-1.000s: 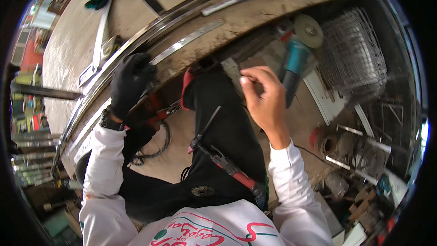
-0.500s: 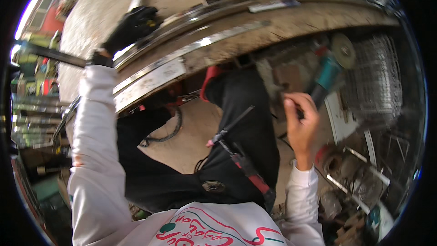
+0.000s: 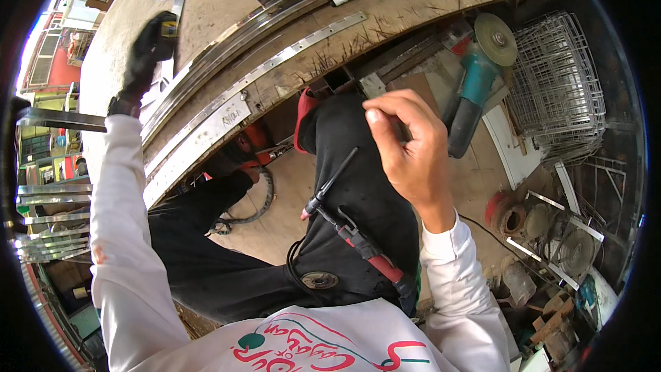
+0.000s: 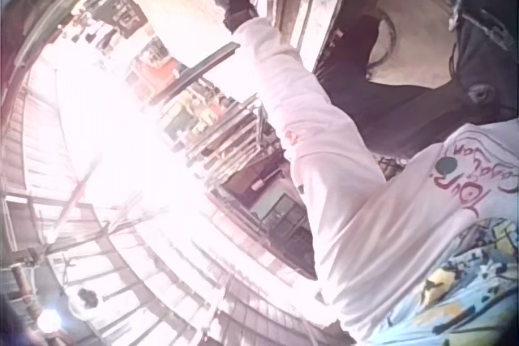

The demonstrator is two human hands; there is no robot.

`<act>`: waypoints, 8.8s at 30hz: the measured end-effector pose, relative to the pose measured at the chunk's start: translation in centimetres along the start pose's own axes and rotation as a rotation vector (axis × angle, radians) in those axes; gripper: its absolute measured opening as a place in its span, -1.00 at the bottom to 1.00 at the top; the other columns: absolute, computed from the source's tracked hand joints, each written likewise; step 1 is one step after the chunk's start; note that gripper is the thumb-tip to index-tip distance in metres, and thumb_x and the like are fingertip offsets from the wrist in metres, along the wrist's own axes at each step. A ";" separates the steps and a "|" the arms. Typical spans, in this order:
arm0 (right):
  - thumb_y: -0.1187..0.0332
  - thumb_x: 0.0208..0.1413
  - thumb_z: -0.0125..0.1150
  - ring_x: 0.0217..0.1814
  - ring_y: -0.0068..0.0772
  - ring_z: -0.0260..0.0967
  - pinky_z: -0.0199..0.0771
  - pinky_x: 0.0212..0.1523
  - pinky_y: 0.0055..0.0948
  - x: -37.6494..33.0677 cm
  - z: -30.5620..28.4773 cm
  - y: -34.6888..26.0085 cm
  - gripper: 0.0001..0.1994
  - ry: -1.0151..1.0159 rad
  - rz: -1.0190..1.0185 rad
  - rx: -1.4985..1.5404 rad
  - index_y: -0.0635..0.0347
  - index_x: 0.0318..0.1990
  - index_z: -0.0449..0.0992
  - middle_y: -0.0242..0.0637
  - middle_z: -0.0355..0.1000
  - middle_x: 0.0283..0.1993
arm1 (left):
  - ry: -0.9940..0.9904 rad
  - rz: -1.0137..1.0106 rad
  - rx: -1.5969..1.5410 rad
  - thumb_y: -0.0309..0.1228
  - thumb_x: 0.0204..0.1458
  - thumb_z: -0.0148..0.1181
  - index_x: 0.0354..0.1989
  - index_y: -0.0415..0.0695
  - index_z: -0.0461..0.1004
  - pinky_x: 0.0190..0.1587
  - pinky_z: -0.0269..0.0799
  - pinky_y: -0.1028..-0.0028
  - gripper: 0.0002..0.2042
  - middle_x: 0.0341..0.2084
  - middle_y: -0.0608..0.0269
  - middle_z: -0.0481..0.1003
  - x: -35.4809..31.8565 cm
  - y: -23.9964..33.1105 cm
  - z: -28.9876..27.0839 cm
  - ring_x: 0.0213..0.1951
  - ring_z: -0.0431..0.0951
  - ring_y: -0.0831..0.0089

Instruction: The person welds a metal frame using a handheld welding torch, then measures and marks the frame with a tape measure and marker. They insert a welding rod into the torch and grind the metal with an angle grinder, producing sparks.

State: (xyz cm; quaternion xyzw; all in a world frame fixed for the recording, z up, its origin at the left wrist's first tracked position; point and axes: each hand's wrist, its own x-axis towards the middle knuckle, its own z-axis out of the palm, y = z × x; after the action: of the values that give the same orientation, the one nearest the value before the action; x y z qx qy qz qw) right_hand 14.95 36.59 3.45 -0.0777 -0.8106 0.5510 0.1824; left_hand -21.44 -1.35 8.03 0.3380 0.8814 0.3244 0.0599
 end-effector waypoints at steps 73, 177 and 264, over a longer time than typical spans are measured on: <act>0.34 0.20 0.45 -0.34 -0.72 0.26 0.33 -0.24 -0.59 15.8 -3.3 6.8 -0.84 -0.263 -0.209 -0.264 0.15 -0.12 0.67 -0.58 0.52 -0.32 | -0.020 -0.121 0.035 -0.44 -0.06 0.30 0.14 -0.30 0.53 0.03 0.47 0.26 -0.50 -0.16 0.02 0.49 -11.2 15.5 12.3 -0.10 0.56 0.12; 0.10 0.41 0.22 -0.22 -0.68 0.42 0.36 -0.19 -0.60 14.1 -9.5 3.6 -0.67 0.087 -0.088 -0.231 0.18 0.04 0.63 -0.42 0.57 -0.21 | -0.067 -0.232 -0.032 -0.42 -0.09 0.22 0.09 -0.34 0.53 0.02 0.46 0.28 -0.50 -0.21 0.00 0.50 -13.2 14.6 11.0 -0.13 0.57 0.14; 0.43 0.09 0.45 -0.34 -0.66 0.47 0.47 -0.28 -0.58 12.6 0.6 6.4 -0.85 -0.335 -0.215 0.108 0.21 -0.24 0.60 -0.42 0.57 -0.35 | -0.091 -0.280 -0.115 -0.33 -0.09 0.21 0.19 -0.32 0.49 0.13 0.44 0.29 -0.41 -0.07 0.00 0.46 -13.6 14.1 11.2 -0.02 0.55 0.21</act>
State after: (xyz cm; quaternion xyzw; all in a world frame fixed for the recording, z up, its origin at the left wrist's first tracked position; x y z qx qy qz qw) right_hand 2.60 42.64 0.00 0.1120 -0.8024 0.5765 0.1065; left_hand 0.46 3.87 6.40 0.2224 0.8962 0.3472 0.1638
